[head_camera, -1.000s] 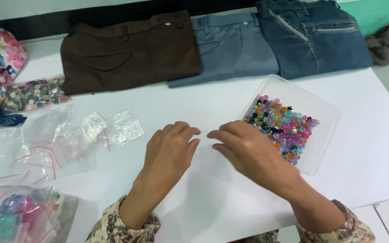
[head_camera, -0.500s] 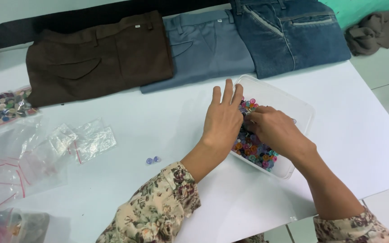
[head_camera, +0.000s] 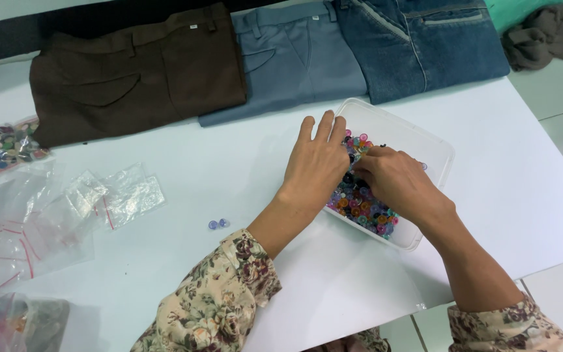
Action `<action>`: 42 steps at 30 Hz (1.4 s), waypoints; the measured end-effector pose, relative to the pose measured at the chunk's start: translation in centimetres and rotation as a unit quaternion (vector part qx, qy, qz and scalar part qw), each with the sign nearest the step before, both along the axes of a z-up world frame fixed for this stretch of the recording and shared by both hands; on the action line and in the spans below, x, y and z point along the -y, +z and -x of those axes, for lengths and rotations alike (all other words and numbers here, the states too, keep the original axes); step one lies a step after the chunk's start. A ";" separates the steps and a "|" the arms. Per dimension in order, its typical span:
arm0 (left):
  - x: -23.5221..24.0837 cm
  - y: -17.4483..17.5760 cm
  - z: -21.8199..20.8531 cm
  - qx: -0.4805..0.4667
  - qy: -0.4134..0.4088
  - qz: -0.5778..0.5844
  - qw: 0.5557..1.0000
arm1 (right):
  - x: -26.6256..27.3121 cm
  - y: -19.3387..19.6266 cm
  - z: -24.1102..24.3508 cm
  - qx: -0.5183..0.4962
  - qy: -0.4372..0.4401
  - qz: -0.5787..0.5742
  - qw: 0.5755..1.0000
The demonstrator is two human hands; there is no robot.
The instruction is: Sorting small pink buttons from a container and placing them into a small plastic bag for packaging.
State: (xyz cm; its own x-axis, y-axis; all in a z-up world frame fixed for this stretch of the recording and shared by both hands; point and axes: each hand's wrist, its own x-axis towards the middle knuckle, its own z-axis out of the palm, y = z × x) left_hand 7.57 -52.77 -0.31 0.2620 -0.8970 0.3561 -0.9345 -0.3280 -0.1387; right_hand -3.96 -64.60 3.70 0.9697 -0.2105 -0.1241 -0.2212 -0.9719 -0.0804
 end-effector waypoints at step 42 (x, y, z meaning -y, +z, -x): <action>-24.6 -1.1 0.5 -0.169 0.138 0.012 0.976 | -16.0 -3.2 -1.6 0.245 0.244 -0.215 0.913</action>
